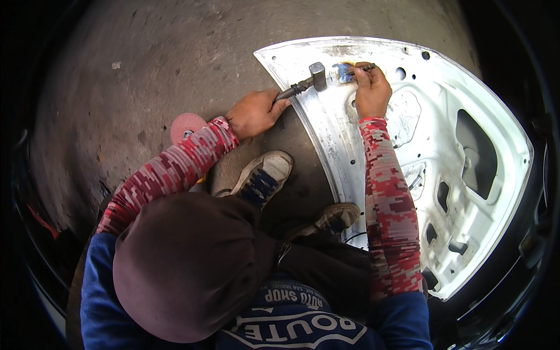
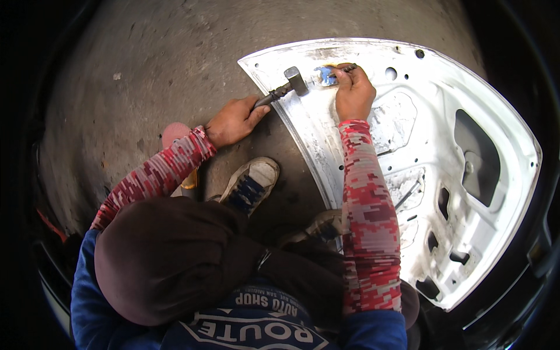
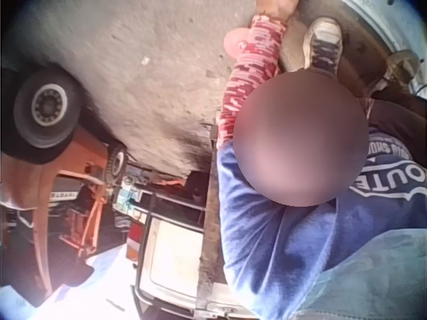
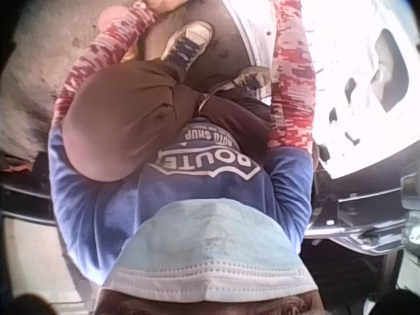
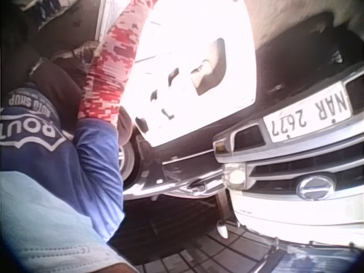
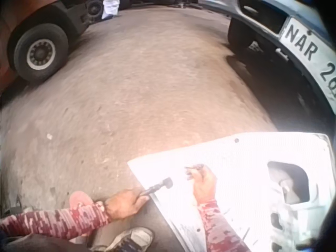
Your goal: The person is repairing a white car door panel by hammering out dents and using a power tool to grind or smooth the surface. They handle a hammer, a power tool, and the door panel itself.
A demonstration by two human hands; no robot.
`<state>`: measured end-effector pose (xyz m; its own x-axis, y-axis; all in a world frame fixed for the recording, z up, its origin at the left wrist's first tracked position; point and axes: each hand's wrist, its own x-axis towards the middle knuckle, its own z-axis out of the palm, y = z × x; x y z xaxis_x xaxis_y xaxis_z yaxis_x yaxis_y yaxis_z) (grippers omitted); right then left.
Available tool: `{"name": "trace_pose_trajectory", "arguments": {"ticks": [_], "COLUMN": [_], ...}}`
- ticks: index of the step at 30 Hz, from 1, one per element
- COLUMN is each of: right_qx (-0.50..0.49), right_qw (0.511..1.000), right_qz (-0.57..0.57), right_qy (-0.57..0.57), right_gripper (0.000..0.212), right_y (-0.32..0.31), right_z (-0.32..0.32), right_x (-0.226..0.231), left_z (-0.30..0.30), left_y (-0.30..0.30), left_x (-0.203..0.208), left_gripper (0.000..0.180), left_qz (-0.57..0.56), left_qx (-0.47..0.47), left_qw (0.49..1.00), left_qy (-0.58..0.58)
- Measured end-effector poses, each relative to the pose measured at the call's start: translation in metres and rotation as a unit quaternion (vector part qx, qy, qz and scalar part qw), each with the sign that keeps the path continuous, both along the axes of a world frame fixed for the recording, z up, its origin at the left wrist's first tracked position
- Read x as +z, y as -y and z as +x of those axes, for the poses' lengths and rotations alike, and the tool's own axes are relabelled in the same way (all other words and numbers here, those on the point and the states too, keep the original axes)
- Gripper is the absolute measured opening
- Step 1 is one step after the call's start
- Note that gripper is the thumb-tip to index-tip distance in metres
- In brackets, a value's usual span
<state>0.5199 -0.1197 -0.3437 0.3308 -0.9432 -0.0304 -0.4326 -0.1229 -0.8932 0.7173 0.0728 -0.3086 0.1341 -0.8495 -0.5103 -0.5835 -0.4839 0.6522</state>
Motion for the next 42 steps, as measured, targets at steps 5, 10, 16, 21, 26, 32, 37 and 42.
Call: {"name": "trace_pose_trajectory", "arguments": {"ticks": [5, 10, 16, 21, 26, 32, 37, 42], "right_qx": [-0.003, -0.004, -0.005, -0.002, 0.017, 0.065, 0.086, 0.095], "right_qw": [1.0, 1.0, 1.0, 1.0, 0.998, 0.991, 0.988, 0.973], "right_qz": [-0.003, -0.003, 0.0, -0.011, -0.053, -0.112, -0.129, -0.2], "right_qy": [-0.01, -0.017, -0.009, -0.014, -0.029, -0.026, -0.015, -0.064], "right_gripper": [0.007, 0.008, 0.008, 0.008, 0.007, 0.007, 0.011, 0.015], "right_y": [-0.002, -0.002, -0.002, -0.004, -0.006, -0.008, -0.007, -0.01], "right_z": [0.001, 0.001, 0.001, 0.001, 0.001, 0.001, 0.001, -0.001], "right_x": [0.002, 0.002, 0.003, 0.004, 0.005, 0.004, 0.0, 0.0], "left_z": [0.0, 0.001, 0.001, 0.001, 0.0, 0.0, -0.008, -0.018], "left_y": [0.001, 0.002, 0.001, 0.001, 0.001, 0.001, 0.015, 0.04], "left_x": [0.002, 0.002, 0.001, 0.002, 0.001, 0.002, 0.024, 0.06], "left_gripper": [0.05, 0.051, 0.052, 0.052, 0.052, 0.051, 0.043, 0.027], "left_qz": [0.028, 0.033, 0.022, 0.029, 0.031, 0.015, -0.04, -0.134], "left_qx": [-0.001, -0.003, -0.004, -0.004, -0.005, -0.003, 0.018, 0.016], "left_qw": [1.0, 0.999, 1.0, 1.0, 1.0, 1.0, 0.999, 0.991], "left_qy": [-0.01, -0.013, -0.011, -0.012, -0.003, 0.0, -0.002, 0.003]}}
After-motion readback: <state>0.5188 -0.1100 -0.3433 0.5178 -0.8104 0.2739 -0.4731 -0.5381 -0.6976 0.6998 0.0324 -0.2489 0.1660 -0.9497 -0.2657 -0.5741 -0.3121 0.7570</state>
